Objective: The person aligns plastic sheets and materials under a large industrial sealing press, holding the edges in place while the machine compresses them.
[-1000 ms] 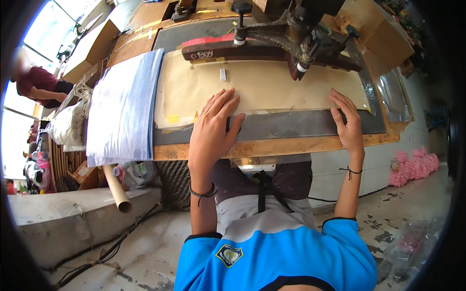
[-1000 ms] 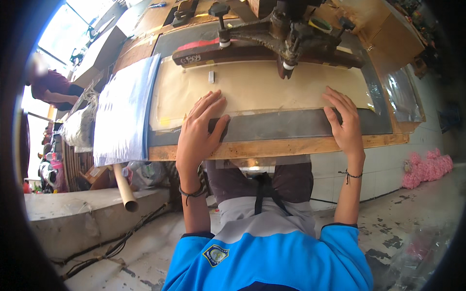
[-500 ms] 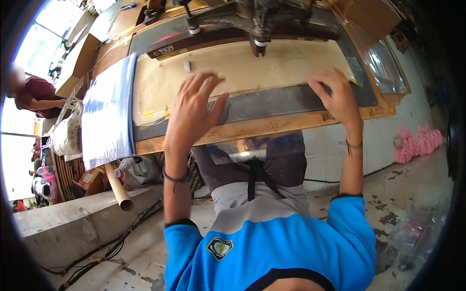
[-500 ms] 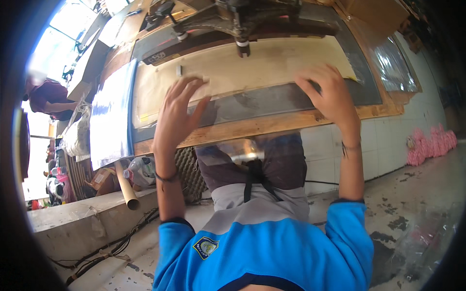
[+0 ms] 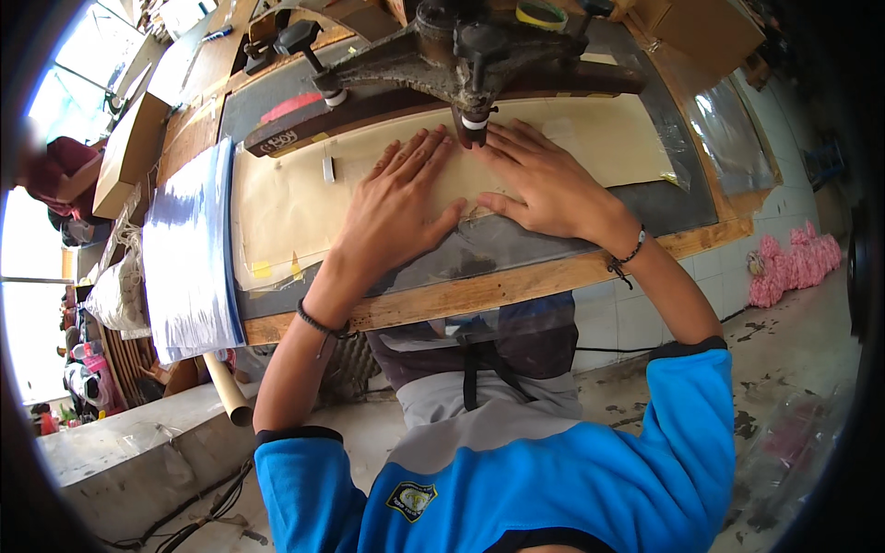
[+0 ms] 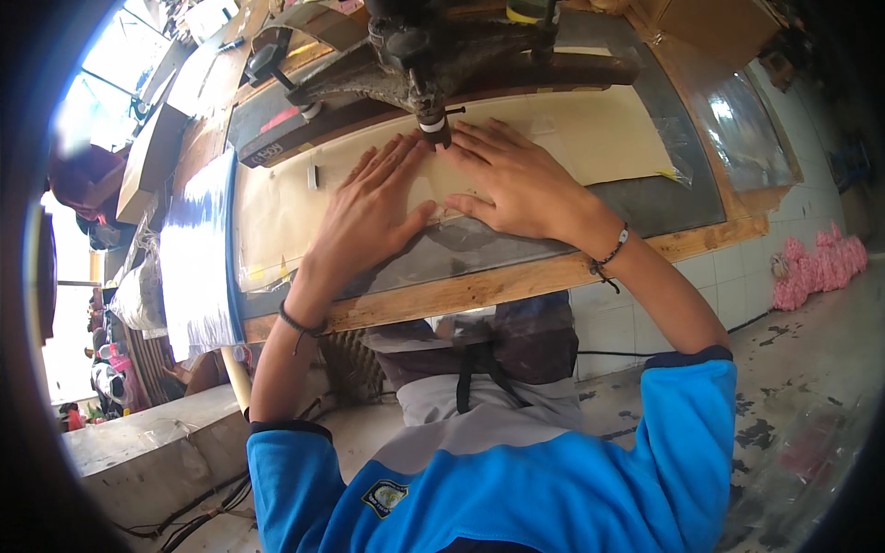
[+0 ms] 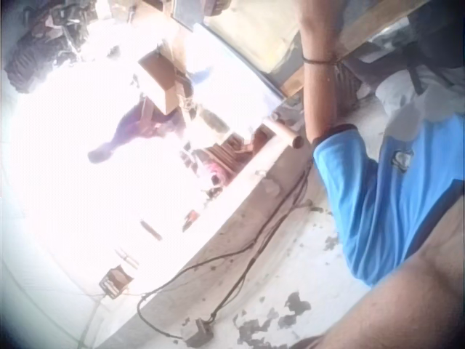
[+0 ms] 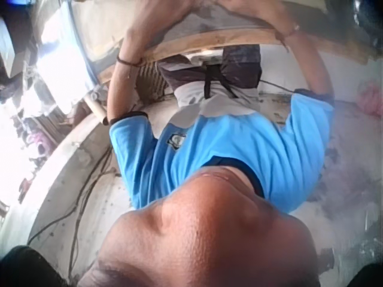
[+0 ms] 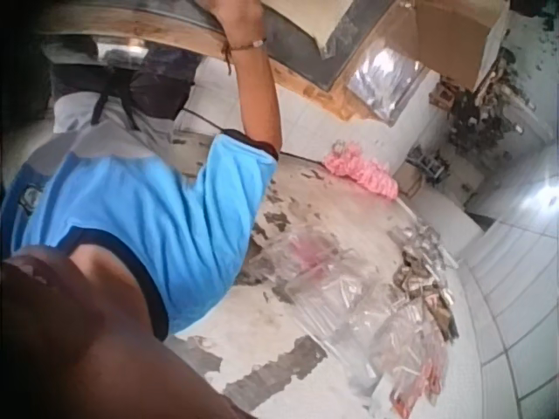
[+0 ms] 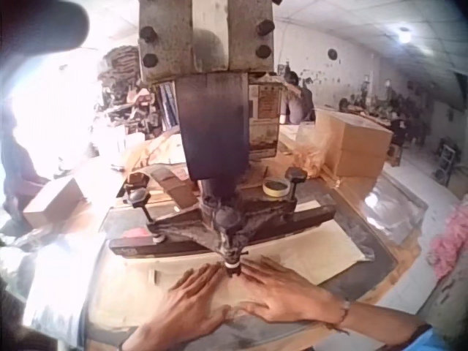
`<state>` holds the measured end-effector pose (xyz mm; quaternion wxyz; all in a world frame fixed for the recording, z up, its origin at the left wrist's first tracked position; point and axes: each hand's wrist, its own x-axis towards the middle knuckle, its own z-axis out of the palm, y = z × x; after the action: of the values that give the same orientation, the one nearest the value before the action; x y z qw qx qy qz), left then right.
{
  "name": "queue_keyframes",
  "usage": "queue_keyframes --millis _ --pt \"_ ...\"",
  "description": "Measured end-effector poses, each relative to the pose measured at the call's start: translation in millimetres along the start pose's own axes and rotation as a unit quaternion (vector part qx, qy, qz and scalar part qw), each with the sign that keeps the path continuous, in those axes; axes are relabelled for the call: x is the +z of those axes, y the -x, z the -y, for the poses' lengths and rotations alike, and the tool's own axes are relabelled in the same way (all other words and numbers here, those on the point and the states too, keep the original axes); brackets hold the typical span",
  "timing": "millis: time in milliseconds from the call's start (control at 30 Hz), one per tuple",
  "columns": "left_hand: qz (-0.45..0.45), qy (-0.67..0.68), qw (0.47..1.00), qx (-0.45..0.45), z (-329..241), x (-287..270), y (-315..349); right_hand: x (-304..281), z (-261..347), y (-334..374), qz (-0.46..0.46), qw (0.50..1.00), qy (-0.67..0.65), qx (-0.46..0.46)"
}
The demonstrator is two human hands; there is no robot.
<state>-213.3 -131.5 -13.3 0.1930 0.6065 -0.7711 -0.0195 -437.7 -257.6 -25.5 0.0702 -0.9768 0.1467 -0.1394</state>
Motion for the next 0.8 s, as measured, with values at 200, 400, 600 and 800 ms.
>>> queue_keyframes --millis 200,400,600,800 --pt "-0.019 -0.054 0.996 -0.066 3 -5 22 -12 -6 8 -0.009 1.0 0.002 0.012" --pt "-0.028 -0.105 0.989 -0.104 0 -5 37 -26 -21 31 0.008 0.997 0.03 0.07" --pt "-0.052 -0.086 0.985 -0.141 -18 -2 52 -35 -20 56 0.025 0.994 0.042 0.1" --pt "-0.02 -0.117 0.986 -0.121 -36 -19 48 -59 -1 60 0.064 0.992 0.048 0.099"
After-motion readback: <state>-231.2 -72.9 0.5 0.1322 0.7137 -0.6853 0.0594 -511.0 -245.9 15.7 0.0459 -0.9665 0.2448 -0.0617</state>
